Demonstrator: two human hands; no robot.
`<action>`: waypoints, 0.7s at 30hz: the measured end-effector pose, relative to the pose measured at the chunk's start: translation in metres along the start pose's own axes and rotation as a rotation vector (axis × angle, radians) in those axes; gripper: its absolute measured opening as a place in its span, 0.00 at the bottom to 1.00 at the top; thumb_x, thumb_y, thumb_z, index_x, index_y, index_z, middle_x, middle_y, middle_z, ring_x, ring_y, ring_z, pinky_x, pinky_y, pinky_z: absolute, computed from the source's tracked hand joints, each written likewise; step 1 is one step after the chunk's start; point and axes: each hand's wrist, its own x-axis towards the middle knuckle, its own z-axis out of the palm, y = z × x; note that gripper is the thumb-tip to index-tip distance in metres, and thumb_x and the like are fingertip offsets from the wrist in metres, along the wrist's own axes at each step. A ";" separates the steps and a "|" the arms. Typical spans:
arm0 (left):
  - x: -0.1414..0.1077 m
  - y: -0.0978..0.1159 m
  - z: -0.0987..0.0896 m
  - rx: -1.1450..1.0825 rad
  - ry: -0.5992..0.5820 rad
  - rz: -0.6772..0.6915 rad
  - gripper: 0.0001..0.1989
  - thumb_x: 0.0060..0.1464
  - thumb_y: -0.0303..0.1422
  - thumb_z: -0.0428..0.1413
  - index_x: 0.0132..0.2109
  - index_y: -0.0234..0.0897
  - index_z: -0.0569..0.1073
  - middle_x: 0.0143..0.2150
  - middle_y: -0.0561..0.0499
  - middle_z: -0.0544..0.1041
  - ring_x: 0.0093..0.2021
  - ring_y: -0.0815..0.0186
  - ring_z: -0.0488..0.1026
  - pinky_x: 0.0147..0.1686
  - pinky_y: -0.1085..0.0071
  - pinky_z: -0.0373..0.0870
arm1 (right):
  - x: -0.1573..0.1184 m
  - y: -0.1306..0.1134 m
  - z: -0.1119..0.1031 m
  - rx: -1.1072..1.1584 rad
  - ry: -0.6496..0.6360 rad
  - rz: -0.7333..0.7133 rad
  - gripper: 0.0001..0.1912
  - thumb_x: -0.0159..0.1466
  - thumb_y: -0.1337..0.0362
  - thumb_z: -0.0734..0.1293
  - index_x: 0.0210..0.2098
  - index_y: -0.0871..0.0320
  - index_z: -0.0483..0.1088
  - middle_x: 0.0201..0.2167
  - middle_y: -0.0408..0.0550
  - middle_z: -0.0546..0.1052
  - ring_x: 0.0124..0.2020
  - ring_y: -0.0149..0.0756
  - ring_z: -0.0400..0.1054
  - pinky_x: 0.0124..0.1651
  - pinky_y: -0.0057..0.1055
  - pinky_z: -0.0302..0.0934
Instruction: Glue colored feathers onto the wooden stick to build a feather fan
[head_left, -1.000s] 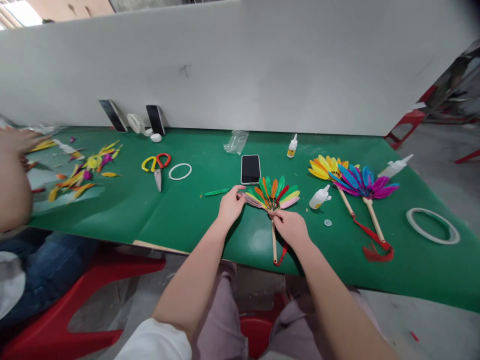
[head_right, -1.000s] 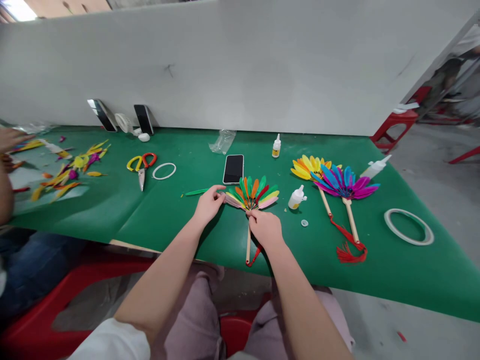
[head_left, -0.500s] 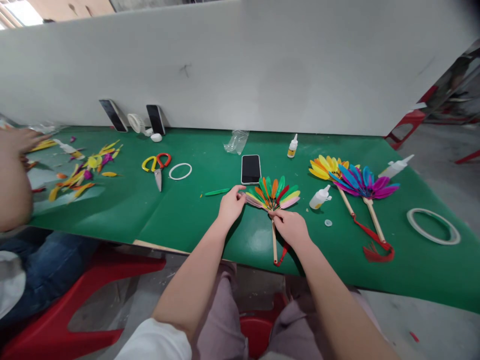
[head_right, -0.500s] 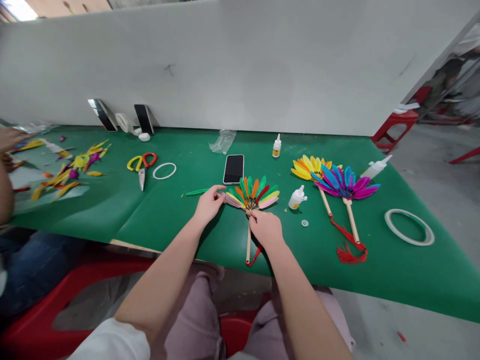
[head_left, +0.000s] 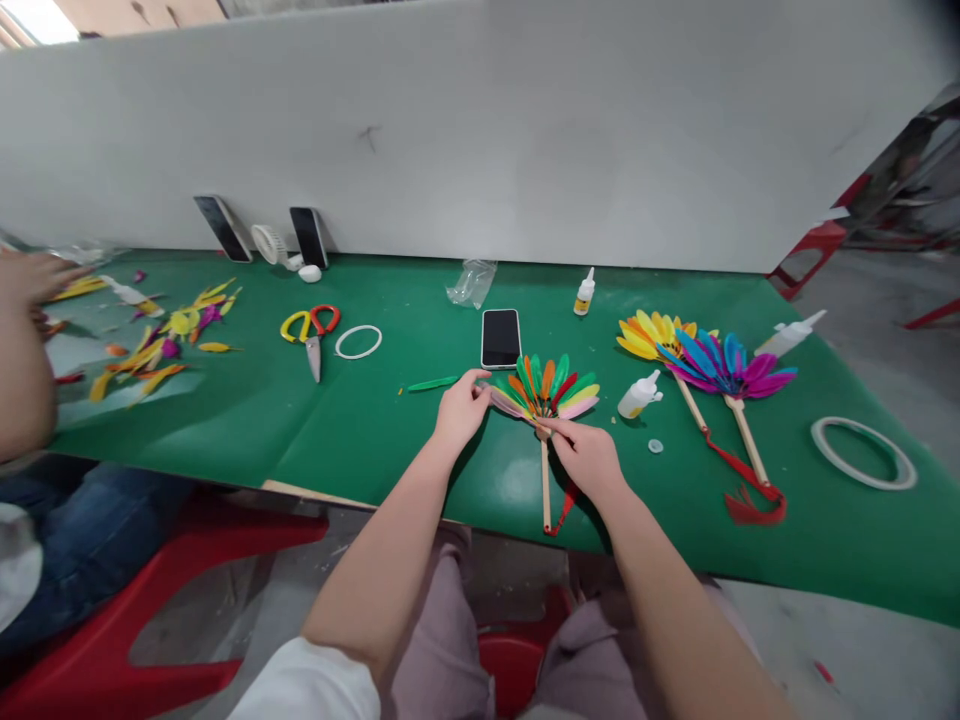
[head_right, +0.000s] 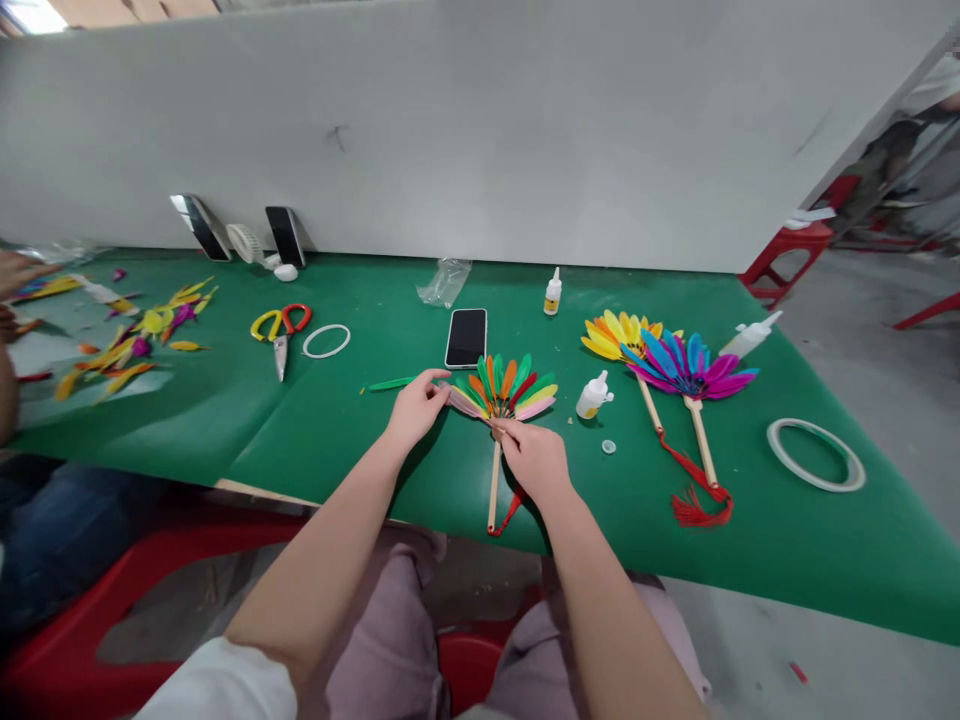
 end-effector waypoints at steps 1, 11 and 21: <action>0.000 0.000 0.000 0.000 -0.001 -0.003 0.13 0.49 0.30 0.48 0.43 0.38 0.68 0.22 0.56 0.68 0.23 0.71 0.64 0.26 0.75 0.58 | -0.001 0.000 -0.001 0.032 0.031 -0.003 0.17 0.59 0.64 0.55 0.42 0.49 0.71 0.32 0.39 0.77 0.28 0.28 0.68 0.33 0.23 0.57; 0.000 -0.001 0.000 -0.002 0.010 -0.009 0.13 0.49 0.32 0.48 0.43 0.39 0.68 0.23 0.56 0.68 0.24 0.71 0.65 0.26 0.75 0.59 | -0.010 -0.012 -0.004 -0.182 0.085 0.083 0.20 0.59 0.49 0.54 0.26 0.56 0.67 0.16 0.40 0.69 0.20 0.28 0.63 0.23 0.24 0.47; -0.006 -0.002 -0.007 -0.100 0.016 -0.046 0.13 0.51 0.35 0.48 0.44 0.38 0.68 0.23 0.56 0.72 0.24 0.71 0.66 0.26 0.75 0.59 | -0.040 -0.043 0.006 -0.573 -0.113 0.174 0.20 0.59 0.48 0.53 0.29 0.56 0.65 0.19 0.47 0.72 0.22 0.38 0.69 0.21 0.26 0.47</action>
